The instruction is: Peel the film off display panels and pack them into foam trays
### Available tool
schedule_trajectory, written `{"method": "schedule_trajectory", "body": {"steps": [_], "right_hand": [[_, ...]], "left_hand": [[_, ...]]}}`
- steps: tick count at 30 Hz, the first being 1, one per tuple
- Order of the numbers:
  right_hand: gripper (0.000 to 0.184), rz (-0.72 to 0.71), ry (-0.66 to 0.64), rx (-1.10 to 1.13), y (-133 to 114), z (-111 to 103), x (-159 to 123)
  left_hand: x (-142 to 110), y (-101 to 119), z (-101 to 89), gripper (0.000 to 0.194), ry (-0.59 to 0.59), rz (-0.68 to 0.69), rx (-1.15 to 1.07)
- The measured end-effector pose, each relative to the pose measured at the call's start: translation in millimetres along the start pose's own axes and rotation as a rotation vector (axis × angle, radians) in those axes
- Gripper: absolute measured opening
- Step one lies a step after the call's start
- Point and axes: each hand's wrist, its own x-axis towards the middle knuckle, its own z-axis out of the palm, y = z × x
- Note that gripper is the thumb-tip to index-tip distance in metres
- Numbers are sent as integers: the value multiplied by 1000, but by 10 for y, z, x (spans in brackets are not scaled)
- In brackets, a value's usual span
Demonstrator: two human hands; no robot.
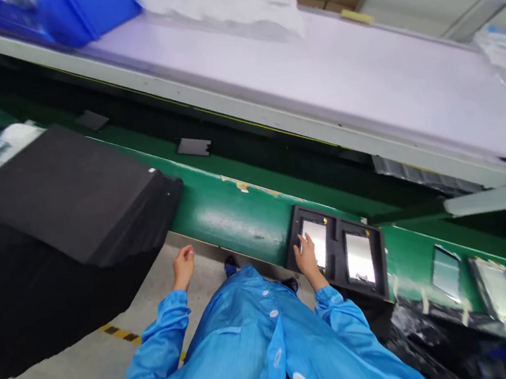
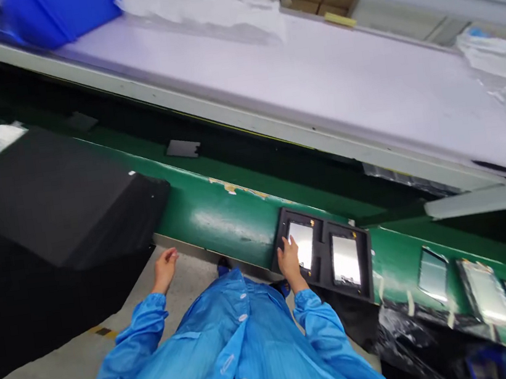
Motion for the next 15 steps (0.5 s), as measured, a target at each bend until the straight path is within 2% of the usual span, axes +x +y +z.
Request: {"method": "schedule_trajectory", "body": {"steps": [2, 4, 8, 11, 13, 15], "right_hand": [[52, -110, -107, 30, -611, 259, 433], [54, -232, -216, 18, -1235, 458, 932], [62, -421, -360, -136, -2394, 785, 2060], [64, -495, -412, -347, -3125, 1083, 2889], [64, -528, -424, -418, -3512, 1328, 3368], [63, -555, -424, -424, -3799, 1589, 3765]], "left_hand": [[85, 93, 43, 26, -41, 15, -63], [63, 185, 149, 31, -95, 21, -128], [-255, 205, 345, 44, -159, 11, -225], [-539, -27, 398, 50, -216, -81, -268], [-667, -271, 397, 50, -188, -177, -315], [-712, -512, 382, 46, -96, -256, -318]]}}
